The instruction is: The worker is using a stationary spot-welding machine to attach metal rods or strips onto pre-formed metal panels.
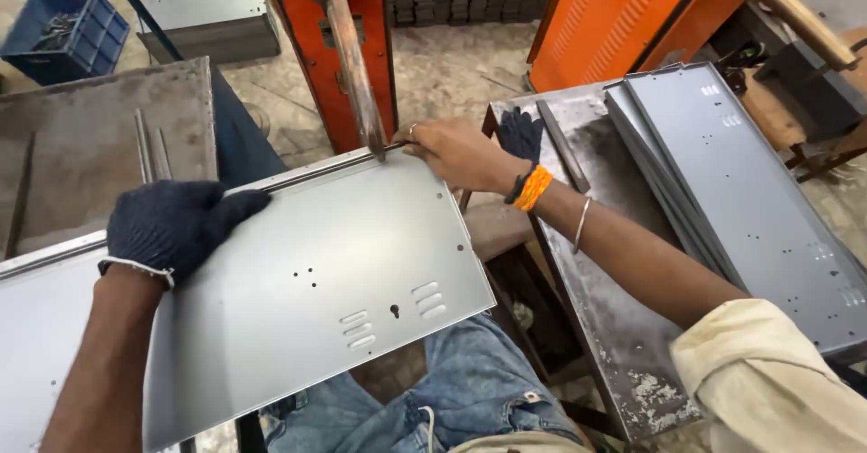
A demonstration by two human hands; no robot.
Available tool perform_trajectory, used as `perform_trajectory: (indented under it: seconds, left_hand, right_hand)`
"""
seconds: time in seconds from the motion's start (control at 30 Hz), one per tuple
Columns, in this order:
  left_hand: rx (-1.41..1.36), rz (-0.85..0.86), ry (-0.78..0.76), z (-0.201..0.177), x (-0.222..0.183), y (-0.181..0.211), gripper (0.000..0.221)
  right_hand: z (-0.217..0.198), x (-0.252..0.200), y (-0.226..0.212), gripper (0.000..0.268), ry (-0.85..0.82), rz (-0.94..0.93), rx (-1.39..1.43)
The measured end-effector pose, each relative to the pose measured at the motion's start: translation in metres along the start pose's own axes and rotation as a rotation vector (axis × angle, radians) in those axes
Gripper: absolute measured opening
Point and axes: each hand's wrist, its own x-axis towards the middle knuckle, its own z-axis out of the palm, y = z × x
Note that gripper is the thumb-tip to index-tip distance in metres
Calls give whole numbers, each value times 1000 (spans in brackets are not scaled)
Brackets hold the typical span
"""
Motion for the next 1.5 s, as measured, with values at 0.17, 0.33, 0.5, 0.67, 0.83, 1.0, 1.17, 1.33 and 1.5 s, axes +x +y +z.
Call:
perform_trajectory:
  seconds: [0.17, 0.33, 0.5, 0.67, 0.83, 1.0, 1.17, 1.33, 1.5]
  left_hand:
    - [-15, 13, 51, 8, -4, -13, 65]
    - [-38, -21, -21, 13, -3, -8, 70]
    - [-46, -3, 4, 9, 1, -5, 67]
    - [-8, 21, -6, 10, -4, -3, 71]
    - [-28, 34, 56, 11, -25, 11, 66]
    - [-55, 21, 55, 40, -63, 57, 66]
    - [-199, 8, 55, 80, -90, 115, 66]
    - [-281, 69, 46, 114, -109, 146, 65]
    - [-327, 77, -31, 123, -118, 147, 68]
  right_hand:
    - [9, 9, -1, 16, -69, 80, -11]
    - [9, 11, 5, 18, -53, 62, -75]
    - [0, 6, -2, 15, -8, 17, 32]
    - [13, 0, 12, 14, 111, -76, -1]
    - [-13, -21, -17, 20, -82, 132, -26]
    - [-6, -70, -30, 31, -27, 1, 29]
    - [28, -108, -68, 52, -84, -104, 7]
    - [54, -136, -84, 59, -111, 3, -66]
    - [64, -139, -89, 54, -122, 67, -90]
